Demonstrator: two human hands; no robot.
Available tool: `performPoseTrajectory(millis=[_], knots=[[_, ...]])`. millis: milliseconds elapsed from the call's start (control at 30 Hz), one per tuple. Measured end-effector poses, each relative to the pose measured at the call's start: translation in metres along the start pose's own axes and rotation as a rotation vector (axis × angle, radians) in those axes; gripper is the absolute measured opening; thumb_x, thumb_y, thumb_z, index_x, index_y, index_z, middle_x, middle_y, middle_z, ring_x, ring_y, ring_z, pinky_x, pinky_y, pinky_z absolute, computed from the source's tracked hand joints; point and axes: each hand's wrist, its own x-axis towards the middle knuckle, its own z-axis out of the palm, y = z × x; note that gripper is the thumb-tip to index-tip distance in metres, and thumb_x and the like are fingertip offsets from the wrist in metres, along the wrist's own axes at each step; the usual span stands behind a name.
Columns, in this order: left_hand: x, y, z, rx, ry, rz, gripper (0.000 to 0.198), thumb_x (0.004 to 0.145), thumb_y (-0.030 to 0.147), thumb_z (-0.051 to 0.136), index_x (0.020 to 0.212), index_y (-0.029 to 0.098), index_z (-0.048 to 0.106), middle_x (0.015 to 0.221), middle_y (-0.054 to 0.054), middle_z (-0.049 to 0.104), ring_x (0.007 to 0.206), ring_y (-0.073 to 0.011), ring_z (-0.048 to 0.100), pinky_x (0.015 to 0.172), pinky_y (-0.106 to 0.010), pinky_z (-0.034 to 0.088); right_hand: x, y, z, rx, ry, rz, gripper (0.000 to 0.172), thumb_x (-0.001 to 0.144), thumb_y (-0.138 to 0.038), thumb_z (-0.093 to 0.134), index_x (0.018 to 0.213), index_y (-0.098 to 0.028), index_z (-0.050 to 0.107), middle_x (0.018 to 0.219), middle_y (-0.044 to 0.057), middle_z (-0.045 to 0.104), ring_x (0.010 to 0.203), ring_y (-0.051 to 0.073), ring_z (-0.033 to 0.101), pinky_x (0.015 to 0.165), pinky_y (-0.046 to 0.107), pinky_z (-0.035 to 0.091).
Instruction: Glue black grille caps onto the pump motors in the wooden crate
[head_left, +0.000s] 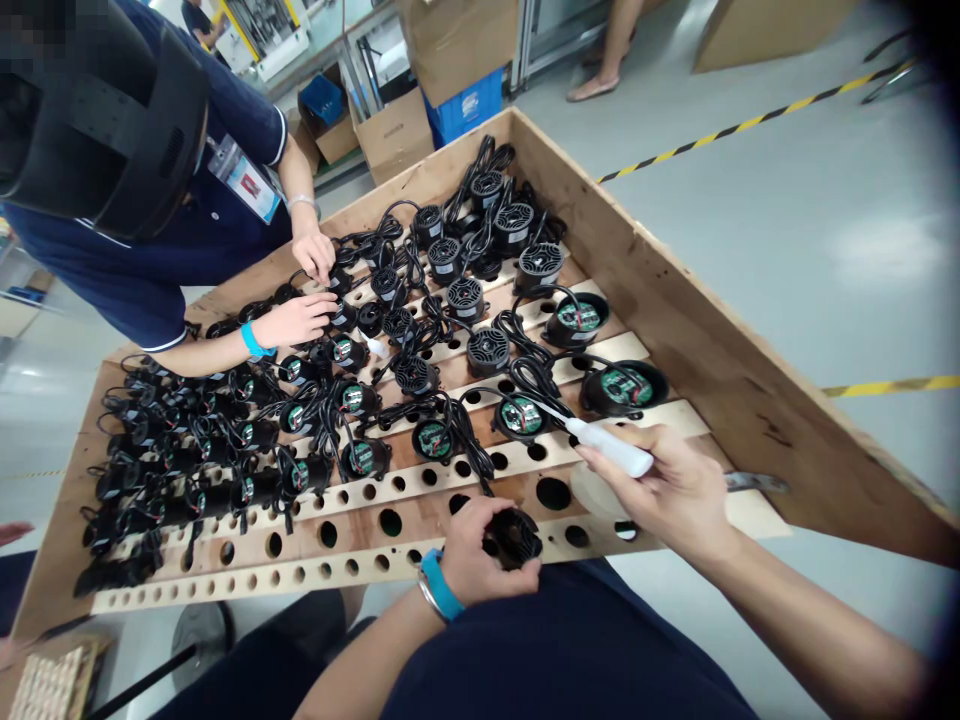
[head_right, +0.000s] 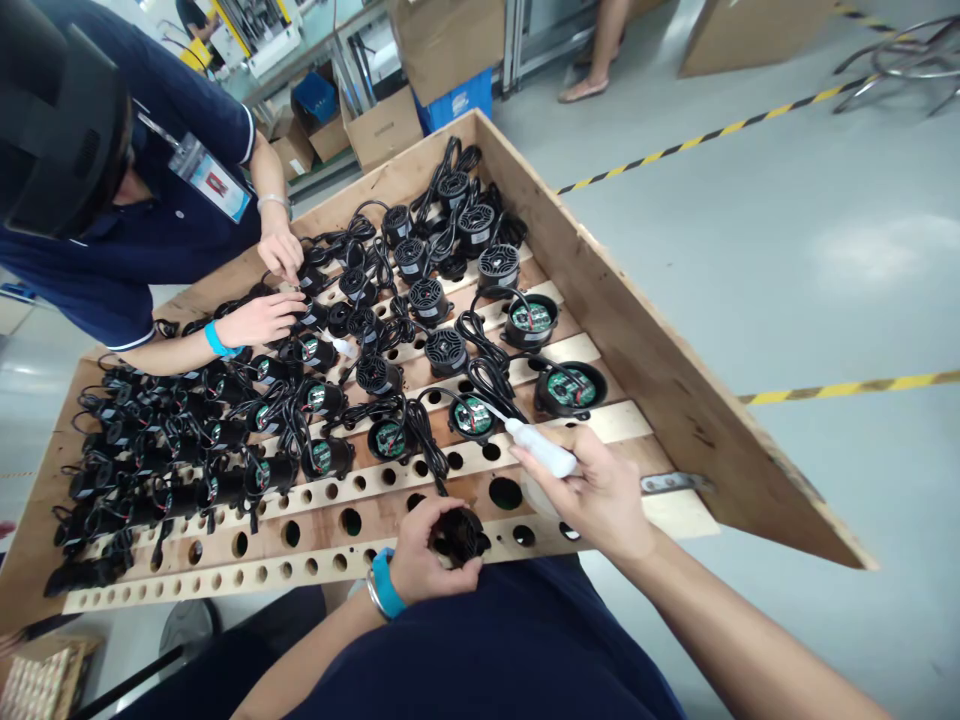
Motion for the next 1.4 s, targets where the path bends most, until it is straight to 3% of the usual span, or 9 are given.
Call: performPoseTrajectory(millis=[333, 600, 800, 1000, 1233, 1400], knots=[[0.001, 0.000, 0.000, -0.009, -0.003, -0.002, 0.053, 0.052, 0.028, 0.073, 0.102, 0.017, 0.060, 0.088, -0.007, 0.068, 0.075, -0.0207, 0.065, 0.069, -0.035, 0.056, 0.006, -0.005, -0.003, -0.008, 0.041, -0.027, 0.029, 0.088, -0.049, 0.054, 0.080, -0.021, 0.051, 0.059, -0.001, 0.063, 0.039, 0.008, 0.050, 0.039, 0.020, 0.037], [0.002, 0.001, -0.002, -0.017, -0.005, -0.025, 0.053, 0.053, 0.030, 0.073, 0.102, 0.018, 0.061, 0.089, -0.007, 0.069, 0.076, -0.0205, 0.065, 0.070, -0.034, 0.056, -0.011, -0.004, -0.010, 0.005, 0.046, 0.058, 0.027, 0.083, -0.048, 0.061, 0.080, -0.021, 0.056, 0.058, -0.001, 0.060, 0.041, 0.011, 0.051, 0.038, 0.023, 0.036], [0.001, 0.000, -0.001, -0.010, 0.000, -0.019, 0.054, 0.053, 0.030, 0.073, 0.104, 0.017, 0.060, 0.090, -0.007, 0.069, 0.076, -0.0204, 0.066, 0.071, -0.036, 0.057, -0.007, -0.015, -0.009, 0.080, -0.034, 0.005, 0.023, 0.085, -0.043, 0.060, 0.083, -0.022, 0.053, 0.066, 0.000, 0.066, 0.045, 0.011, 0.055, 0.042, 0.023, 0.039], [0.000, 0.000, 0.000, 0.002, -0.004, -0.037, 0.054, 0.054, 0.031, 0.071, 0.104, 0.018, 0.060, 0.091, -0.007, 0.069, 0.076, -0.0202, 0.065, 0.073, -0.036, 0.057, -0.001, -0.017, -0.001, 0.024, -0.050, -0.007, 0.033, 0.086, -0.051, 0.054, 0.073, -0.022, 0.049, 0.048, -0.002, 0.055, 0.036, 0.011, 0.047, 0.037, 0.024, 0.033], [0.000, 0.001, 0.001, 0.007, 0.014, -0.012, 0.054, 0.053, 0.029, 0.071, 0.105, 0.017, 0.060, 0.090, -0.007, 0.069, 0.077, -0.0205, 0.065, 0.072, -0.036, 0.057, 0.002, -0.020, 0.001, 0.058, -0.019, -0.025, 0.041, 0.083, -0.048, 0.059, 0.062, -0.023, 0.034, 0.042, -0.005, 0.043, 0.034, 0.009, 0.043, 0.035, 0.023, 0.028], [-0.001, 0.000, 0.001, 0.009, 0.008, -0.014, 0.054, 0.053, 0.030, 0.070, 0.105, 0.018, 0.061, 0.090, -0.007, 0.069, 0.077, -0.0200, 0.064, 0.074, -0.036, 0.056, 0.002, -0.018, 0.002, 0.062, -0.040, -0.010, 0.040, 0.084, -0.049, 0.058, 0.061, -0.023, 0.037, 0.042, -0.005, 0.042, 0.035, 0.009, 0.044, 0.036, 0.024, 0.027]])
